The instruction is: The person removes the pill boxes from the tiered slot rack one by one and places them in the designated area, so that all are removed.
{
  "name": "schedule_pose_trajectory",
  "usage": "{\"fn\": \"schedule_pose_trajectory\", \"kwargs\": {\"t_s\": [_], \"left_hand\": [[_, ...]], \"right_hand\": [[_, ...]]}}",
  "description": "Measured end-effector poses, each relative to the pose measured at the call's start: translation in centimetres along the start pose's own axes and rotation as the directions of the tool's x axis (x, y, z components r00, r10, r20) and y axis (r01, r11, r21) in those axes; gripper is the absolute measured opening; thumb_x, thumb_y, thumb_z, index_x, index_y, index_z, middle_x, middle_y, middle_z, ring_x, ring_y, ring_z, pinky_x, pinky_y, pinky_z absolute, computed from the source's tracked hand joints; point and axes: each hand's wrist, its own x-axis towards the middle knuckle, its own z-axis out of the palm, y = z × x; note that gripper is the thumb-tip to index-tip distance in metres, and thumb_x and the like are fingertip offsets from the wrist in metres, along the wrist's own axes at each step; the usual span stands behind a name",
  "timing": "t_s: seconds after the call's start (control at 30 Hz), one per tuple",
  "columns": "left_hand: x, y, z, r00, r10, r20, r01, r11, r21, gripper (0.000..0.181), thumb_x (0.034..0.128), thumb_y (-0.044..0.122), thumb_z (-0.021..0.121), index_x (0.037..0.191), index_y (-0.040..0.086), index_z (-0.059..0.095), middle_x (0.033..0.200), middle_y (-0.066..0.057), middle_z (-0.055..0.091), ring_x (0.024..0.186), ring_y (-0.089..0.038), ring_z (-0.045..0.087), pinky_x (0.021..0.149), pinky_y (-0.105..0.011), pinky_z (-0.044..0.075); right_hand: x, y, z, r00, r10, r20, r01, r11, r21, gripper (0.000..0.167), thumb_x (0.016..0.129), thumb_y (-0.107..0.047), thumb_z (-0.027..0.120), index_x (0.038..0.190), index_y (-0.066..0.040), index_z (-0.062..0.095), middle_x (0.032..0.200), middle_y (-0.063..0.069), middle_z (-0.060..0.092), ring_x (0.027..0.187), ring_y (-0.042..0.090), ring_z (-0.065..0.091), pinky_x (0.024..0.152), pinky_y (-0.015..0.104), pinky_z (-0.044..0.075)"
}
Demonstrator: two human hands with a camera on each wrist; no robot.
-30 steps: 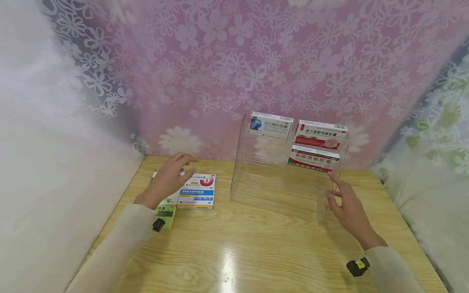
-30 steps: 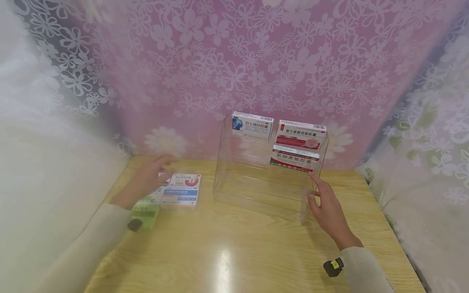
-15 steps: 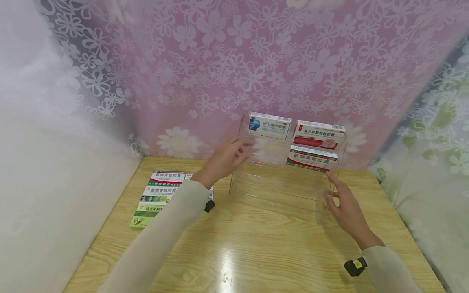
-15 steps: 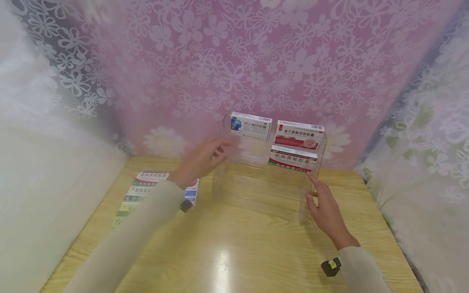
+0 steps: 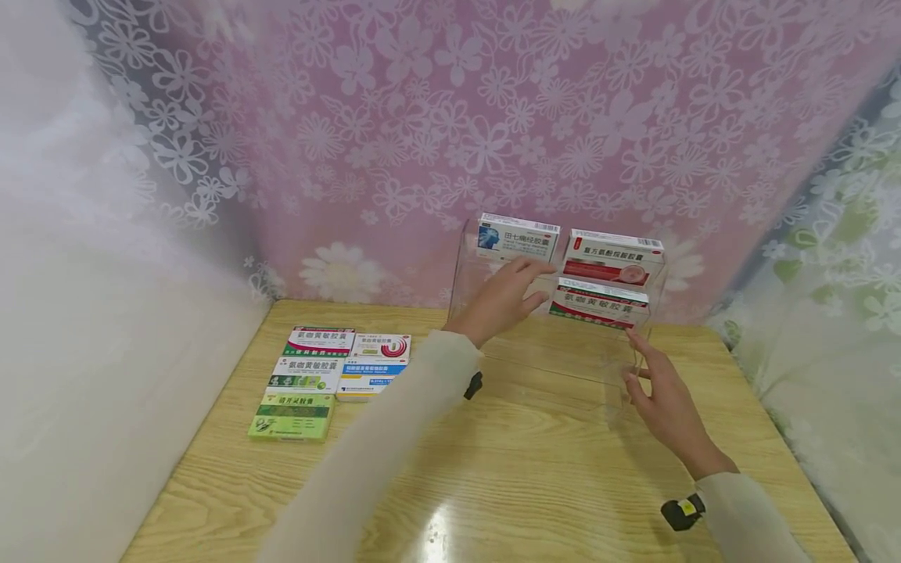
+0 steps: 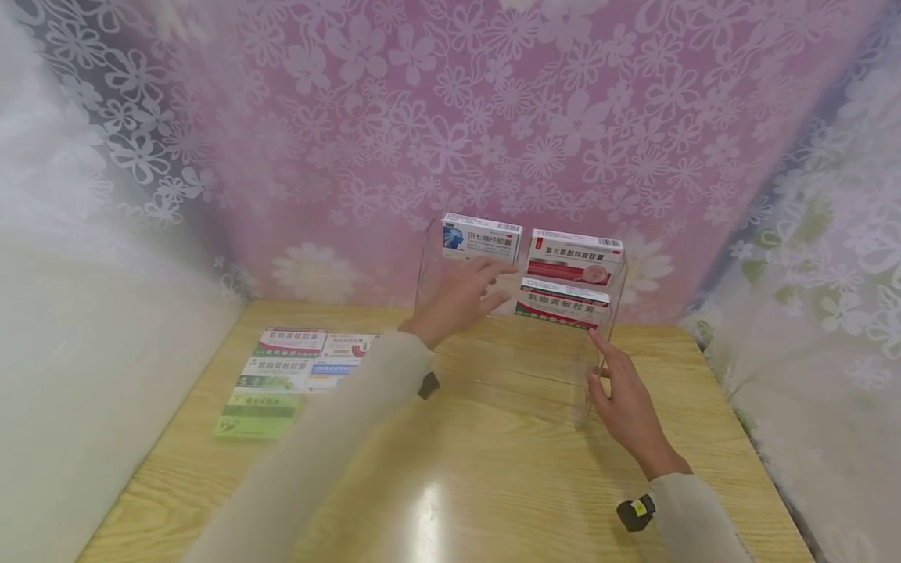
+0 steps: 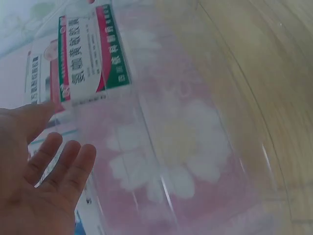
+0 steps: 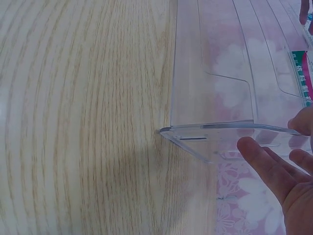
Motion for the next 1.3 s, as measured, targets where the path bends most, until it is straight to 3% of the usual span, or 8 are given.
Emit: {"fn": "schedule_pose_trajectory", "kwargs": {"t_s": [0.1,0.23,0.47,0.67,0.83,0.97,1.3], "left_hand": [[0.4,0.6,1.0,0.999,0.031,0.015,-0.031,0.999,0.018,0.054,0.1145,0.025,0.06,0.166,0.02,0.046,0.167,-0.003,0.047,0.154,-0.023,0.048,0.125,-0.034,0.046],[0.7,1.1,1.9,0.999,0.05,0.006,-0.05,0.998,0.029,0.052,0.1154,0.026,0.058,0.166,0.02,0.048,0.165,-0.003,0.049,0.15,-0.022,0.052,0.122,-0.032,0.048],[1.1,1.8,2.9,0.997,0.054,-0.049,-0.051,0.997,0.061,0.041,0.1138,0.023,0.061,0.155,0.019,0.061,0.146,-0.003,0.057,0.118,-0.013,0.061,0.098,-0.02,0.054],[1.3,1.8,3.0,0.994,0.066,-0.086,-0.061,0.996,0.058,0.033,0.115,0.021,0.058,0.147,0.017,0.064,0.143,0.0,0.063,0.108,-0.008,0.06,0.091,-0.015,0.051],[0.7,1.5,1.8,0.981,0.079,-0.179,-0.087,0.995,-0.038,0.033,0.1148,0.024,0.059,0.147,0.016,0.065,0.14,-0.001,0.065,0.108,-0.011,0.063,0.092,-0.016,0.053],[-0.3,1.1,0.1,0.978,0.063,-0.2,-0.088,0.989,-0.12,0.036,0.1151,0.025,0.059,0.15,0.016,0.064,0.143,-0.002,0.063,0.121,-0.013,0.065,0.102,-0.016,0.055],[-5.1,-2.0,-4.0,0.969,0.03,-0.245,-0.088,0.969,-0.229,0.035,0.1155,0.023,0.058,0.15,0.019,0.063,0.142,-0.002,0.063,0.119,-0.015,0.065,0.105,-0.028,0.059]], "right_hand": [[0.0,0.0,0.0,1.0,-0.006,0.0,0.006,1.0,0.001,0.085,0.103,0.006,0.067,0.175,-0.014,0.025,0.155,0.035,0.047,0.108,0.057,0.071,0.078,0.065,0.063],[0.0,0.1,0.0,1.0,-0.004,0.002,0.004,1.0,0.003,0.086,0.103,0.006,0.067,0.175,-0.015,0.025,0.156,0.034,0.047,0.109,0.056,0.071,0.075,0.058,0.066],[0.0,0.1,-0.1,0.999,0.033,0.02,-0.033,0.999,0.012,0.086,0.104,0.004,0.066,0.175,-0.017,0.023,0.157,0.034,0.047,0.11,0.058,0.071,0.07,0.039,0.068],[-0.1,0.0,-0.1,0.999,0.044,0.019,-0.044,0.999,0.012,0.086,0.105,0.004,0.066,0.176,-0.017,0.022,0.157,0.034,0.046,0.11,0.059,0.071,0.07,0.04,0.068],[-0.2,0.0,0.0,0.999,0.048,0.018,-0.048,0.999,0.016,0.087,0.105,0.002,0.066,0.176,-0.019,0.021,0.157,0.034,0.047,0.109,0.058,0.071,0.069,0.034,0.066],[-0.3,-0.1,0.0,0.998,0.05,0.027,-0.05,0.999,0.014,0.084,0.108,-0.001,0.064,0.176,-0.019,0.02,0.158,0.033,0.046,0.111,0.058,0.07,0.068,0.045,0.067],[-0.3,-0.1,0.0,0.999,0.038,0.027,-0.039,0.999,0.018,0.086,0.106,0.002,0.065,0.176,-0.018,0.02,0.157,0.033,0.046,0.111,0.058,0.07,0.075,0.061,0.065]]}}
